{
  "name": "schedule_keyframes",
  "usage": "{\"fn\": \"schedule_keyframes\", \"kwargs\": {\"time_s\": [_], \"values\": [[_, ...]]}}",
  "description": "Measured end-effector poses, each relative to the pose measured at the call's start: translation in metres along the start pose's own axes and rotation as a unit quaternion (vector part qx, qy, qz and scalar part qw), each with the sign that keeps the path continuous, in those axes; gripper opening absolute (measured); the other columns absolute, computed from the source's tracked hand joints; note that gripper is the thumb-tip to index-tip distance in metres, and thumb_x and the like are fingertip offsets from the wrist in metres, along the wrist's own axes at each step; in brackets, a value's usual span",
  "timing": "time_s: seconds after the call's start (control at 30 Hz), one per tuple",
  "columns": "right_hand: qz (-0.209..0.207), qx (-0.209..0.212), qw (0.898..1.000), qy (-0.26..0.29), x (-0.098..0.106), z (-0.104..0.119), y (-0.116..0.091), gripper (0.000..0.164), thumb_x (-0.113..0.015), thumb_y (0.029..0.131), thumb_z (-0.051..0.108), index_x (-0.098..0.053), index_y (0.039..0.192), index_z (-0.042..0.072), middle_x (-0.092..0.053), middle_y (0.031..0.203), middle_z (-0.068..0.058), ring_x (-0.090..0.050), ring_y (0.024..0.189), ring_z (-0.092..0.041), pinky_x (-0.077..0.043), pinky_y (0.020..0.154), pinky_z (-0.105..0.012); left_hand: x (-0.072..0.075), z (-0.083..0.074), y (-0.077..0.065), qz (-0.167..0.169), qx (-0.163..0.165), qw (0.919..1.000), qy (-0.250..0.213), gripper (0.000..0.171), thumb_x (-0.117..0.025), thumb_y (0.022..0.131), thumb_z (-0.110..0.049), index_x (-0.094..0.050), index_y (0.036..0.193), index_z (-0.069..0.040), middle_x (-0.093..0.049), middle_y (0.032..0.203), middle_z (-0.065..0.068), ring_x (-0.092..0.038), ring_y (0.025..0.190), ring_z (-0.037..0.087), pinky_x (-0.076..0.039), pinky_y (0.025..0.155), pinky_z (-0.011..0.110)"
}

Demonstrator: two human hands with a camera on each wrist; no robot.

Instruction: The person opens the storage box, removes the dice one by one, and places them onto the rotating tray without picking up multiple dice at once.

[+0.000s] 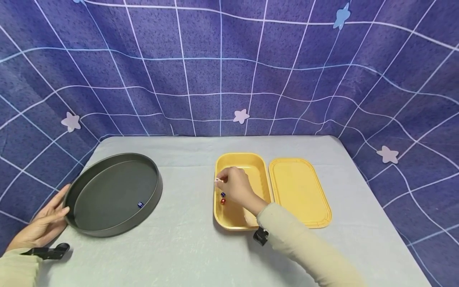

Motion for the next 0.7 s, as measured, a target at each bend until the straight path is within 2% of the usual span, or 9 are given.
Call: {"fn": "schedule_keyframes", "kwargs": {"time_s": [0.33, 0.7], "values": [[0.016, 0.069, 0.997, 0.005, -0.023, 0.065, 0.015, 0.01, -0.077, 0.081, 0.016, -0.075, 0.088, 0.008, -0.068, 0.08, -0.001, -0.058, 0.071, -0.01, -0.047, 0.065, -0.02, 0.0, 0.0, 0.001, 0.005, -0.018, 0.9998, -0.01, 0.077, -0.018, 0.096, 0.017, 0.02, 0.151, -0.022, -0.025, 0.157, -0.011, -0.032, 0.139, 0.006, -0.039, 0.105, 0.028], [0.017, 0.095, 0.994, 0.04, -0.05, 0.115, 0.014, 0.014, -0.076, 0.083, 0.02, -0.076, 0.093, 0.011, -0.07, 0.088, -0.001, -0.065, 0.08, -0.015, -0.047, 0.071, -0.018, 0.001, -0.002, 0.0, -0.003, -0.017, 0.9998, 0.002, 0.077, -0.019, 0.096, 0.017, 0.019, 0.151, -0.021, -0.026, 0.157, -0.011, -0.032, 0.138, 0.006, -0.04, 0.104, 0.028]]}}
Point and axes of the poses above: each hand's wrist, its own y-axis towards the middle knuckle, its own x-axis out of the back of the hand, z = x × y, the point moved 8 cm from there along y, towards the middle knuckle
